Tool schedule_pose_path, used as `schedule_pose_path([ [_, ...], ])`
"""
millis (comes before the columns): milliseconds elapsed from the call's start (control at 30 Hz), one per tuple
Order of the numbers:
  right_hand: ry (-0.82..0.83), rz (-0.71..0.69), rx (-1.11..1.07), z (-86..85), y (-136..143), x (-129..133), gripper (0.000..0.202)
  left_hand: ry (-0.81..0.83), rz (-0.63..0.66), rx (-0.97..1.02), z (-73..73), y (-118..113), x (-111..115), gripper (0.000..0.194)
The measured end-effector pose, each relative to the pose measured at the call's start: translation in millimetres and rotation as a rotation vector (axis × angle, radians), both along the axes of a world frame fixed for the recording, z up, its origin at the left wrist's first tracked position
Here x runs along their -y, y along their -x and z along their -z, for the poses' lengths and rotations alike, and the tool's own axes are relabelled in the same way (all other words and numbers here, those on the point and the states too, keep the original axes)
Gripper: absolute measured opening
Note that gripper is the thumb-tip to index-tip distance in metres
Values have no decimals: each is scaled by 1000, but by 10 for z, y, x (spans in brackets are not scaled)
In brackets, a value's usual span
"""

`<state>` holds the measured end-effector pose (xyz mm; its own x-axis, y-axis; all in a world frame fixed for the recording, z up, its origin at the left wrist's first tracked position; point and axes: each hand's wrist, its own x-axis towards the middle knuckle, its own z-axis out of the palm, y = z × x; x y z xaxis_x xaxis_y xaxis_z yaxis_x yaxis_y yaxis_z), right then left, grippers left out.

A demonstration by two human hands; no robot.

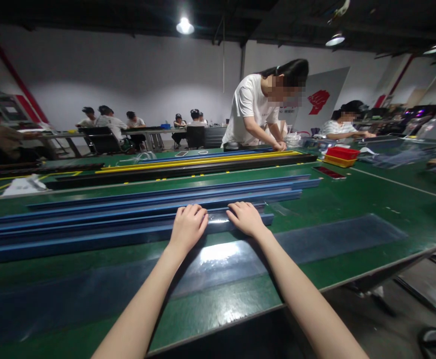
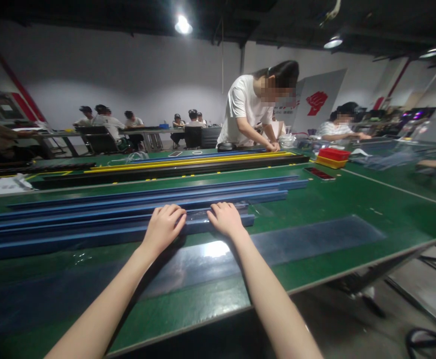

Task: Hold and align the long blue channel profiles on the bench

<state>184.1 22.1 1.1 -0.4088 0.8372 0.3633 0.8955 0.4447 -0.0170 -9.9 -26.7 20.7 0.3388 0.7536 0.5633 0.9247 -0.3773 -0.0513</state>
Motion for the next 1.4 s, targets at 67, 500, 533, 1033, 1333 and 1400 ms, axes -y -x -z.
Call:
schedule_pose_path([
  [67, 16, 40, 8, -12, -46, -22, 40, 10, 18, -5, 11, -2, -1, 27],
  [500, 92, 234, 51, -49, -474, -121, 38, 156, 15, -28, 60, 15, -21, 31],
  [533, 97, 233, 47, -45, -505, -127, 38, 171, -1, -29, 68, 16, -23, 31],
  [1033, -27, -162, -64, 59, 79, 43, 44, 254, -153, -95, 230, -10, -56, 49],
  [1333, 46, -120, -59, -4, 43, 2, 44, 321, -86, -79, 142, 19, -49, 43],
  [1400, 81, -97, -66, -35, -67, -33, 42, 337, -84, -83, 122, 20, -47, 43],
])
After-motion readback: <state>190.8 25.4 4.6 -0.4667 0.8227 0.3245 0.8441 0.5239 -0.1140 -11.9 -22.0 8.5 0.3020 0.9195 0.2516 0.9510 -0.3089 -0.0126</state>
